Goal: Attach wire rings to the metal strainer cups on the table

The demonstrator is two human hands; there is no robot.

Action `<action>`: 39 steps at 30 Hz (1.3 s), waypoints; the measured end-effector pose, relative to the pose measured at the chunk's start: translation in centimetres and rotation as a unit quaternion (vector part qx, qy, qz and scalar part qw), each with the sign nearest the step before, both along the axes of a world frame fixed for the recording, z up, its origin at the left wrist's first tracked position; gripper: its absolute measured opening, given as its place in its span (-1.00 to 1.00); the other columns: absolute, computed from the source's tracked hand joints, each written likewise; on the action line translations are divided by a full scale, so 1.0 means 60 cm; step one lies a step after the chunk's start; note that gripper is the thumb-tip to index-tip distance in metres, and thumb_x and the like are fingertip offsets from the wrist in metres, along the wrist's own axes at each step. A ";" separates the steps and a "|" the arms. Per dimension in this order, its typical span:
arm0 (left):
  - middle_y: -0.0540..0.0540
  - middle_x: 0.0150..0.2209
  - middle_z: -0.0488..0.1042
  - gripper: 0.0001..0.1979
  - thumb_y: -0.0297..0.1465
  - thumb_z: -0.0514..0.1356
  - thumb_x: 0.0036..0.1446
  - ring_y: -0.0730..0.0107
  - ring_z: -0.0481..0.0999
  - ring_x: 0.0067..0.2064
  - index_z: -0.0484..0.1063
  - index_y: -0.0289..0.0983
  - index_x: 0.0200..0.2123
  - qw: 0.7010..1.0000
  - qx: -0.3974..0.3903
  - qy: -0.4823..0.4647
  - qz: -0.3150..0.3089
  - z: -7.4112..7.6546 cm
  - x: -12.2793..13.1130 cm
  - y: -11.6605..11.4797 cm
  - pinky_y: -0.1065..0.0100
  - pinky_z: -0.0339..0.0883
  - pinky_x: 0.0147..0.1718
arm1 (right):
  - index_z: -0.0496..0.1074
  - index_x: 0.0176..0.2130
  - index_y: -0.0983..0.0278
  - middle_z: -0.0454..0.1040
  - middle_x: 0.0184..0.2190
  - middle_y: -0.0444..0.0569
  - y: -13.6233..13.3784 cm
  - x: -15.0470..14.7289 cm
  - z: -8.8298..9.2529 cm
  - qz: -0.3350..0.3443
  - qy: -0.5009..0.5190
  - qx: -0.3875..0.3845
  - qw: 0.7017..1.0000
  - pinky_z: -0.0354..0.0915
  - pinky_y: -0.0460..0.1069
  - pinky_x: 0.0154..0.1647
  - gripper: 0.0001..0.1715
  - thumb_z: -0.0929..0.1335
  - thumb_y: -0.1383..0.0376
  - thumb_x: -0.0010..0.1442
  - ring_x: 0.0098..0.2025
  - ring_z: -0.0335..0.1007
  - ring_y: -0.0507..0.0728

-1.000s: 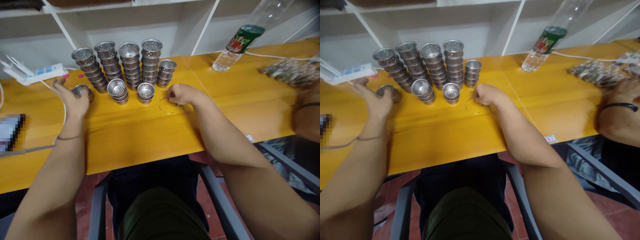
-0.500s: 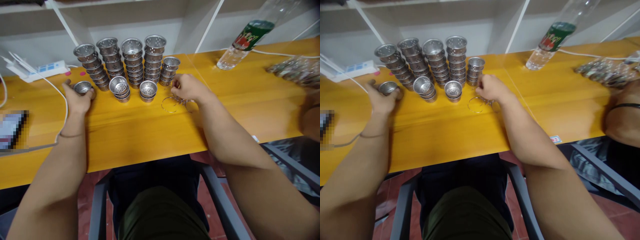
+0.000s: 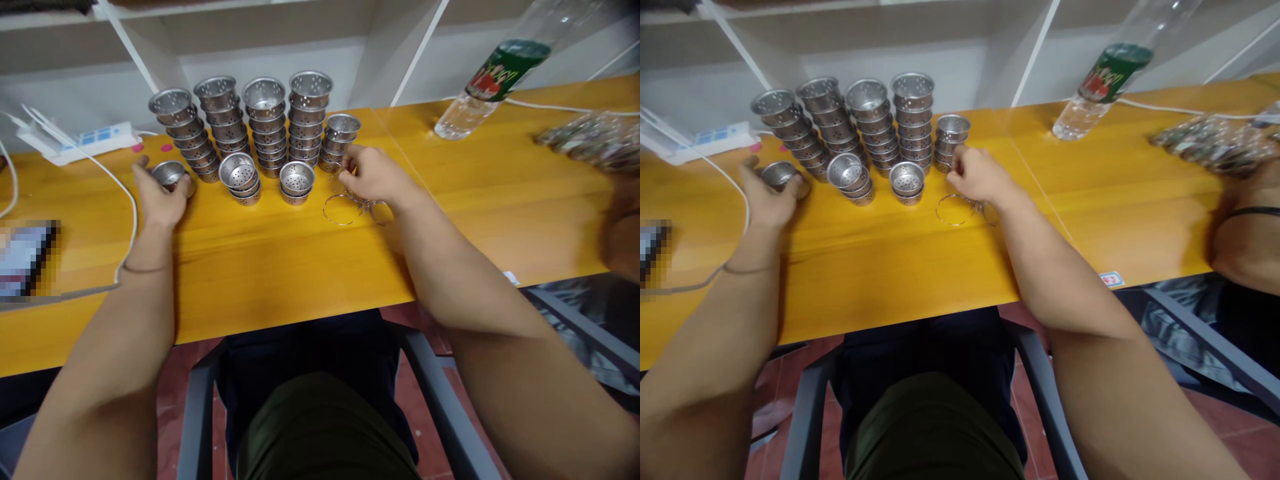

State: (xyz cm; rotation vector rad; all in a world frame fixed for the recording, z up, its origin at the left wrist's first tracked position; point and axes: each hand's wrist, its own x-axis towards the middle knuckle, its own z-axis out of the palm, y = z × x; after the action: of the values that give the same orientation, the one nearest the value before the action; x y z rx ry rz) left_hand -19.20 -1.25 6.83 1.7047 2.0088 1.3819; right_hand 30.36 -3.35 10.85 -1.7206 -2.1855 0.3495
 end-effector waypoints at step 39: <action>0.16 -0.11 0.56 -0.29 -0.64 0.65 0.08 0.40 0.62 -0.02 0.29 -0.16 0.07 0.983 -0.065 -0.158 0.066 0.034 0.060 -0.017 0.12 0.65 0.38 | 0.66 0.13 0.11 0.86 0.14 0.21 -0.014 -0.025 0.005 0.004 0.014 0.004 1.000 0.59 0.27 0.15 -0.72 0.44 0.00 0.74 0.15 0.76 0.49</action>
State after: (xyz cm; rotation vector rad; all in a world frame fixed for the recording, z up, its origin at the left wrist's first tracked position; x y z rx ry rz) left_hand -15.59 -2.28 8.90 1.2279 2.0080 1.4217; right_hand 28.89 -4.18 11.15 -1.6941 -2.1722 0.3643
